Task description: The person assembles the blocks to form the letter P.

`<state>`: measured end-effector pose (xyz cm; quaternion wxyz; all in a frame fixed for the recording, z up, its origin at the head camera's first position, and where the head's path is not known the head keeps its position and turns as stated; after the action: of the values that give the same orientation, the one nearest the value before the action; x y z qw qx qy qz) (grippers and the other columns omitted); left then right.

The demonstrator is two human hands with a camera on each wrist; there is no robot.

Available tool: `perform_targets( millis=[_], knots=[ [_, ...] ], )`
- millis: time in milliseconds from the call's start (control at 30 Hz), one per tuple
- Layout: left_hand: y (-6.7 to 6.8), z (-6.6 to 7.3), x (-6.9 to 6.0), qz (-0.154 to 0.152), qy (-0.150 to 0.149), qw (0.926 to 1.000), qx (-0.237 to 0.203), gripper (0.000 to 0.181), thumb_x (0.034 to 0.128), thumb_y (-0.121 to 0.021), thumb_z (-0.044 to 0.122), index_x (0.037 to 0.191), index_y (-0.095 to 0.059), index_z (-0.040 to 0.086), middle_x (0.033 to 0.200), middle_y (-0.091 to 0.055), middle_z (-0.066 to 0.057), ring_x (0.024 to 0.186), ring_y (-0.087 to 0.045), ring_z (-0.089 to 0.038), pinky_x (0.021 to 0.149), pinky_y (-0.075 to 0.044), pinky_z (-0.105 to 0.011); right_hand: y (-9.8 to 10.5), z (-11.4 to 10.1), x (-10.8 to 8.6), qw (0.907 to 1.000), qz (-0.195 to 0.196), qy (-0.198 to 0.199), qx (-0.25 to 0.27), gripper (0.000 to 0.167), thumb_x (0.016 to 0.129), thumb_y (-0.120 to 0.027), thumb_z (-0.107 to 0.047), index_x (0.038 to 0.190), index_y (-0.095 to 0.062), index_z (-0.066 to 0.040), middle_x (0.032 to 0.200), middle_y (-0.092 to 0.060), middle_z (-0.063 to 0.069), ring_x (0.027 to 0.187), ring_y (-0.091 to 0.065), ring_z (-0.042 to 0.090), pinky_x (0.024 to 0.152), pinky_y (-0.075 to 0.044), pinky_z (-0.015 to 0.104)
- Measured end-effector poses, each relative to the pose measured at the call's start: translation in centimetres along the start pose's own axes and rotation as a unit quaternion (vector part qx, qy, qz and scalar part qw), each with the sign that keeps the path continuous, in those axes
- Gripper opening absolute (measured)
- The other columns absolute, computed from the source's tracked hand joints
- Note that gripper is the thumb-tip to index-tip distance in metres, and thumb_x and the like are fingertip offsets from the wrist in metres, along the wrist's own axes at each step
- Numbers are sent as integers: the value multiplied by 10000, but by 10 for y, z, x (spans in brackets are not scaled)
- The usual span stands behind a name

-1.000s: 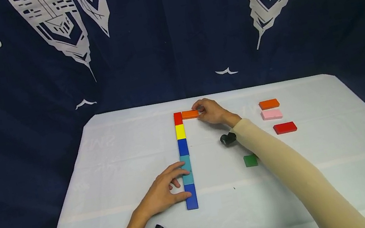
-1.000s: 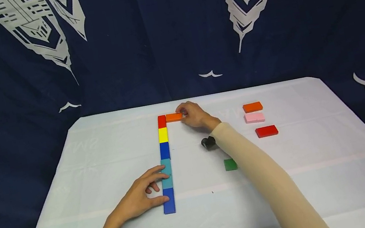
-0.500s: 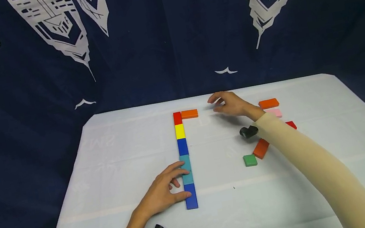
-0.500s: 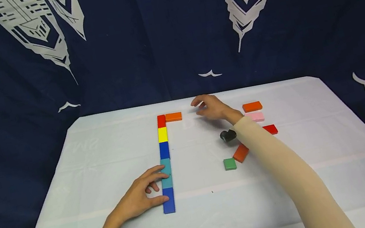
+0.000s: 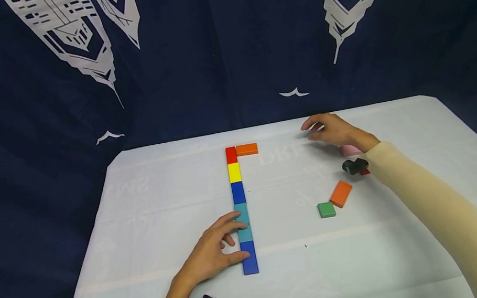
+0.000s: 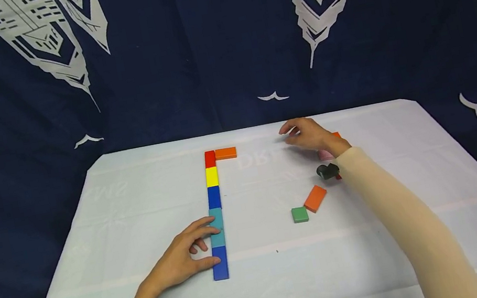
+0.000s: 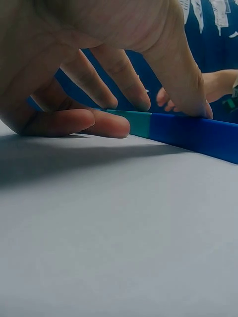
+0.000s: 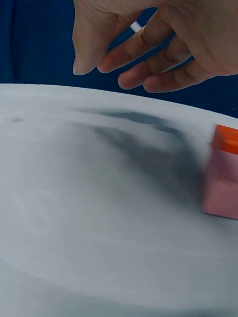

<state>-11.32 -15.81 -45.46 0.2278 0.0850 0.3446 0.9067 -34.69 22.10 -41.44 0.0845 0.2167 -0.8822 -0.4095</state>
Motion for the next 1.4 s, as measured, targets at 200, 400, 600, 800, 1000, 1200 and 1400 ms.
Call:
perform_targets(
  millis=[200, 400, 600, 800, 1000, 1200, 1400],
  knots=[
    [0, -1, 0, -10, 7, 10000, -31, 513, 836, -828, 293, 1296, -648, 156, 1557, -431, -39, 847, -566, -81, 751, -467, -252, 15, 17, -16, 9999, 38, -95, -53, 340, 951, -649, -71, 1274, -609, 28, 1336, -585, 237, 1207, -563, 417, 1055, -412, 548],
    [1, 0, 0, -1, -38, 10000, -62, 513, 837, -828, 291, 1296, -648, 150, 1557, -431, -45, 847, -569, -87, 754, -470, -249, 27, 36, -30, 9992, 22, -384, -62, 335, 958, -644, -86, 1280, -618, 2, 1346, -581, 233, 1201, -539, 402, 1091, -366, 589],
    [3, 0, 0, 7, -58, 9999, -96, 516, 834, -830, 286, 1296, -647, 146, 1557, -430, -55, 847, -569, -91, 753, -470, -247, 35, 52, -42, 9974, -12, -709, 121, 323, 983, -615, -93, 1294, -625, -11, 1326, -598, 222, 1180, -511, 349, 1073, -372, 530],
    [3, 0, 0, 2, -12, 9999, -125, 517, 834, -830, 284, 1297, -646, 145, 1557, -430, -53, 843, -565, -93, 749, -468, -245, 39, 63, -52, 9939, -80, -1012, 423, 380, 1003, -588, -122, 1359, -581, 10, 1455, -486, 255, 1315, -410, 408, 1123, -315, 591],
    [3, 0, 0, -21, 27, 9999, -140, 518, 833, -831, 292, 1295, -648, 147, 1558, -429, -55, 845, -569, -102, 750, -469, -247, 40, 72, -57, 9900, -70, -1359, 382, 416, 994, -588, -123, 1386, -549, 12, 1495, -395, 286, 1337, -336, 459, 1143, -234, 655],
    [2, -1, 0, 2, 25, 9999, -110, 517, 831, -833, 285, 1294, -650, 146, 1557, -432, -53, 841, -568, -94, 752, -470, -247, 39, 80, -57, 9863, -62, -1571, 494, 435, 987, -588, -129, 1405, -536, -20, 1511, -370, 275, 1352, -310, 459, 1146, -202, 671],
    [1, 1, 0, -15, 22, 9999, -142, 525, 830, -834, 279, 1300, -647, 137, 1559, -430, -53, 839, -571, -100, 751, -473, -255, 36, 83, -57, 9874, -69, -1531, 391, 431, 983, -585, -114, 1401, -539, -20, 1508, -365, 279, 1347, -309, 465, 1145, -203, 675]
  ],
)
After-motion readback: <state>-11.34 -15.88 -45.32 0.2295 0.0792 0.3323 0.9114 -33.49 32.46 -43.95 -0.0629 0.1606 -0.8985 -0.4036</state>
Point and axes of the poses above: each hand's wrist, its own x-axis towards the middle knuckle, its own y-axis out of the back of the hand, z = x × y, the point moved 1 cm from there along x, towards the middle knuckle
